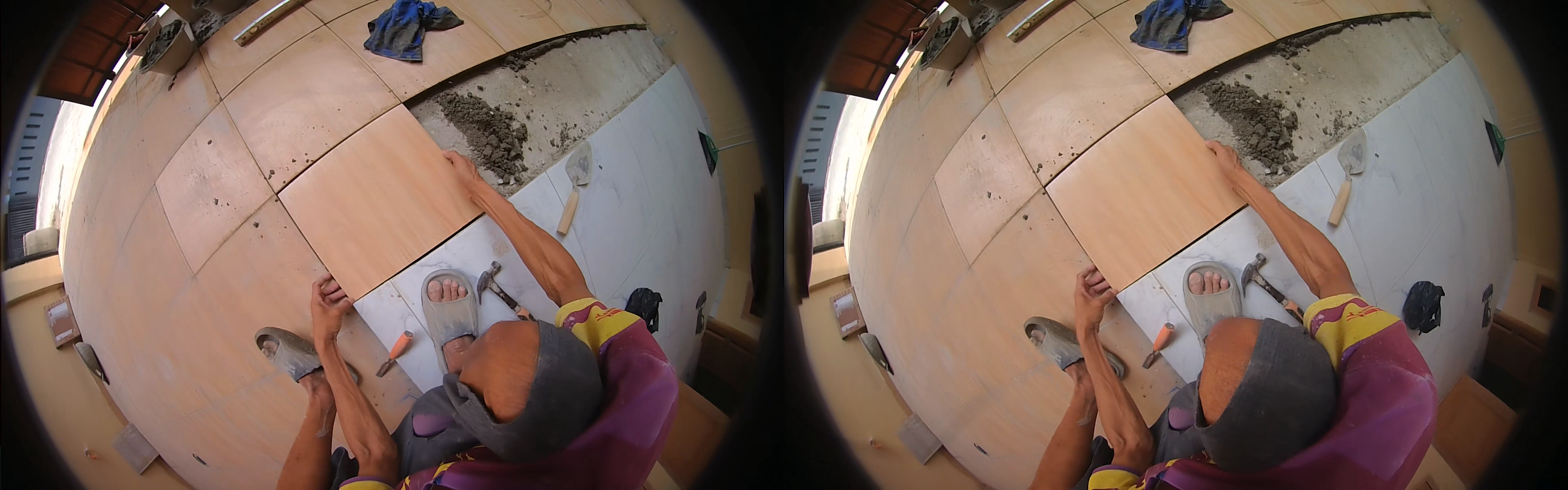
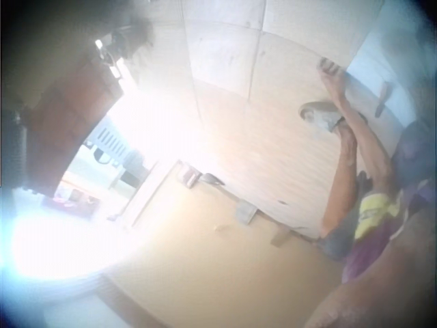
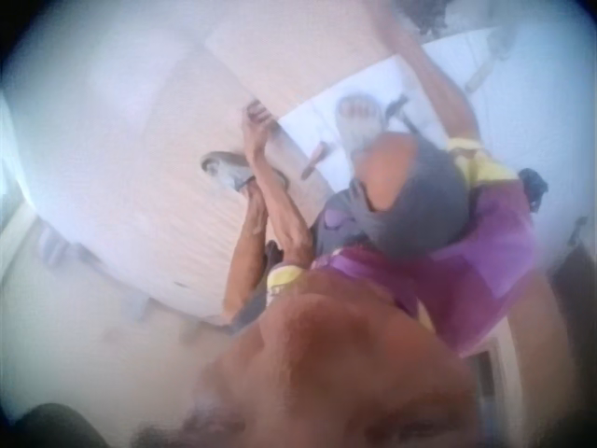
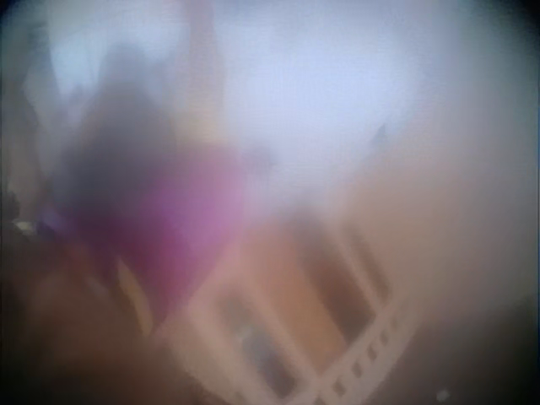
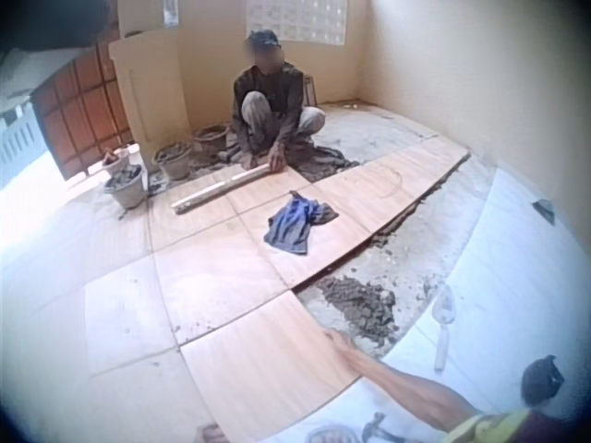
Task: The person places a wooden tile on the floor and adjusts its position. They then use a trowel to spread cement on the floor. The person walks to an outdoor area to pick up a tape measure and returns to the room to measure the floor.
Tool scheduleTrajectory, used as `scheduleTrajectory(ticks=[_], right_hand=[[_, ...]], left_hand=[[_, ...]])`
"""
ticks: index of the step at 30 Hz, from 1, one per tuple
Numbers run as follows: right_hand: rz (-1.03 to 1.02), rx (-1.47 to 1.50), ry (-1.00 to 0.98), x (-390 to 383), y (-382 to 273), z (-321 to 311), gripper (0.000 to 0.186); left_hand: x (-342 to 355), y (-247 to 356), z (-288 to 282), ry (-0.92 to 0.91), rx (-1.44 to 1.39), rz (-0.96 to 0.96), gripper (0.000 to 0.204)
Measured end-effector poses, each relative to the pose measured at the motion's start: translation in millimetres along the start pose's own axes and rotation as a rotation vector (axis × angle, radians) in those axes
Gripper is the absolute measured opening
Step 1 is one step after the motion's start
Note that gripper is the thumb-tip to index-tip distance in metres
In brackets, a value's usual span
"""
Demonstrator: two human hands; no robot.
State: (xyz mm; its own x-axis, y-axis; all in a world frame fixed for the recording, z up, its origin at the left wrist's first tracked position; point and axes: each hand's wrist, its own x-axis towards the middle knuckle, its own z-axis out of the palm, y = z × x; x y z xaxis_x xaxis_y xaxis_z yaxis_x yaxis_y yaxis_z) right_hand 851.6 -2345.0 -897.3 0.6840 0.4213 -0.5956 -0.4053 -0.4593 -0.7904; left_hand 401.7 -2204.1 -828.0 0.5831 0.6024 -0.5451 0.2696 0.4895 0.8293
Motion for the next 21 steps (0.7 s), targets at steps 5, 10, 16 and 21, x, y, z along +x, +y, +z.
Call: scheduleTrajectory(ticks=[5,10,16,21], right_hand=[[0.013,0.019,-0.023,-2,-3,-2,0.055],[0.024,0.014,0.009,-2,-3,-2,0.054],[-0.019,0.020,0.000,1,-6,-6,0.049],[-0.008,0.092,-0.067,2,8,11,0.049]], left_hand=[[2,-1,0,0.025,0.022,0.015,0.074],[0,-3,2,0.021,0.018,0.012,0.074],[3,-2,2,0.029,-0.002,-0.003,0.072],[0,0,-9,0.095,0.015,-0.065,0.070]])
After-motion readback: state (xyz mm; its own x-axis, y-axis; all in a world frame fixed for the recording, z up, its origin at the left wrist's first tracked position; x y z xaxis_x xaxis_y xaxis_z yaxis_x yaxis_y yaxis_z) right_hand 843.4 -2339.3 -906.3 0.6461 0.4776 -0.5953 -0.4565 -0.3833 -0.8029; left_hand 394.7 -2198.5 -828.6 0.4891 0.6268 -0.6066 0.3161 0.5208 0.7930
